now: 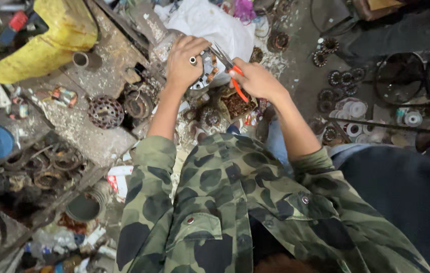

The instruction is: The person uses red-handled shears to cut a circular metal component held in the left hand. The person repeatedly snips at the edge of the part, rotating it to access different sections while standing in a cluttered workshop.

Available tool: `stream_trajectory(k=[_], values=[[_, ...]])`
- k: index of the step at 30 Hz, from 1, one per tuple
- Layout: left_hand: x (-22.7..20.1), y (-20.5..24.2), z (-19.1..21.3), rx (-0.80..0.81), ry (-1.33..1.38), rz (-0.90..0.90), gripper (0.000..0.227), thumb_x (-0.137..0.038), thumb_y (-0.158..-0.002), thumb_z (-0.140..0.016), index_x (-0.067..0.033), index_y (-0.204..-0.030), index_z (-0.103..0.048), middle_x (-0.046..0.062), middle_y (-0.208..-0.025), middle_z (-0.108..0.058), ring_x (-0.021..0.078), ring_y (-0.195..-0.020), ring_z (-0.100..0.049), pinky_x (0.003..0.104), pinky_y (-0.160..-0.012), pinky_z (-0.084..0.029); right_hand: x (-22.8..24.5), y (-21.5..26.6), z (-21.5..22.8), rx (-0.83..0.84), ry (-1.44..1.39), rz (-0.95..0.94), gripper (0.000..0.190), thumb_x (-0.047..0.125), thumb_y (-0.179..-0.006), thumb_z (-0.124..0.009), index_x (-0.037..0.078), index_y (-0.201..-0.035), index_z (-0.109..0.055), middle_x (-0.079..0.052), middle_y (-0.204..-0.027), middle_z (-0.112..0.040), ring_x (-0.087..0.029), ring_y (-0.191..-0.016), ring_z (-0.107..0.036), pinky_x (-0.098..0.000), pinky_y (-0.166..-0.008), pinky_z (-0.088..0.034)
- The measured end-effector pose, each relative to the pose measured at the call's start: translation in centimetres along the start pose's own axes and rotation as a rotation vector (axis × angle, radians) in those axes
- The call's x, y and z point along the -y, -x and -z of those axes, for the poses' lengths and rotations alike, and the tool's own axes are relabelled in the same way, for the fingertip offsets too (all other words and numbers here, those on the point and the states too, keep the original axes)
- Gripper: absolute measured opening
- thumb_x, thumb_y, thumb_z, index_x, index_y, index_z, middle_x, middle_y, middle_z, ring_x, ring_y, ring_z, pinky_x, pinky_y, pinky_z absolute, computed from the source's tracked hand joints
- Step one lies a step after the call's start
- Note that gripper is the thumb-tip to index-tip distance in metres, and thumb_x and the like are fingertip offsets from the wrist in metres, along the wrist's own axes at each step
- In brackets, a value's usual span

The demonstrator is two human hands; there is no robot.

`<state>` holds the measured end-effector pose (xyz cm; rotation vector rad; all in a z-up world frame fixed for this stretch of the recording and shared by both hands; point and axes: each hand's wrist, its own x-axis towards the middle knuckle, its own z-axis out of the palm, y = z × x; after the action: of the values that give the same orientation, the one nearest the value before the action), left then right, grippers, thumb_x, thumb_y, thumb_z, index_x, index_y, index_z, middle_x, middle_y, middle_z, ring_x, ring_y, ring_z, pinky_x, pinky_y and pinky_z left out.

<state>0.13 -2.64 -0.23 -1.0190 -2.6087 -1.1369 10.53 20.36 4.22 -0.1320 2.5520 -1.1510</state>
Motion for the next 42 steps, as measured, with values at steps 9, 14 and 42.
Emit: stream_trajectory(k=[9, 14, 42], values=[[0.0, -0.1, 0.0, -0.011, -0.020, 0.014, 0.045, 0.003, -0.077, -0.058, -0.0117, -0.114, -0.079, 0.003, -0.121, -0.075, 0.0287, -0.118, -0.062, 0.047, -0.117, -0.041, -1.0, 3.9, -0.5, 0.158, 0.018, -0.060, 0.026, 0.032, -0.104, -0.056, 0.007, -0.110, -0.051, -0.022, -0.070, -0.063, -0.046, -0.071, -0.065, -0.0554, -0.063, -0.051], [0.5, 0.2, -0.3, 0.018, -0.058, -0.015, 0.047, 0.003, -0.077, -0.058, -0.0126, -0.117, -0.079, 0.004, -0.124, -0.074, 0.0297, -0.122, -0.060, 0.049, -0.118, -0.038, -2.0, 4.1, -2.6, 0.071, 0.126, -0.012, 0.024, 0.031, -0.106, -0.057, 0.007, -0.110, -0.054, -0.024, -0.070, -0.063, -0.048, -0.073, -0.064, -0.0573, -0.067, -0.049], [0.2, 0.3, -0.5, 0.003, -0.022, -0.053, 0.040, 0.005, -0.077, -0.063, -0.0076, -0.111, -0.078, 0.004, -0.120, -0.074, 0.0296, -0.117, -0.060, 0.047, -0.117, -0.040, -1.6, 3.6, -3.4, 0.195, -0.023, -0.110, 0.024, 0.028, -0.108, -0.054, 0.005, -0.103, -0.056, -0.012, -0.070, -0.072, -0.029, -0.068, -0.074, -0.0420, -0.065, -0.055]])
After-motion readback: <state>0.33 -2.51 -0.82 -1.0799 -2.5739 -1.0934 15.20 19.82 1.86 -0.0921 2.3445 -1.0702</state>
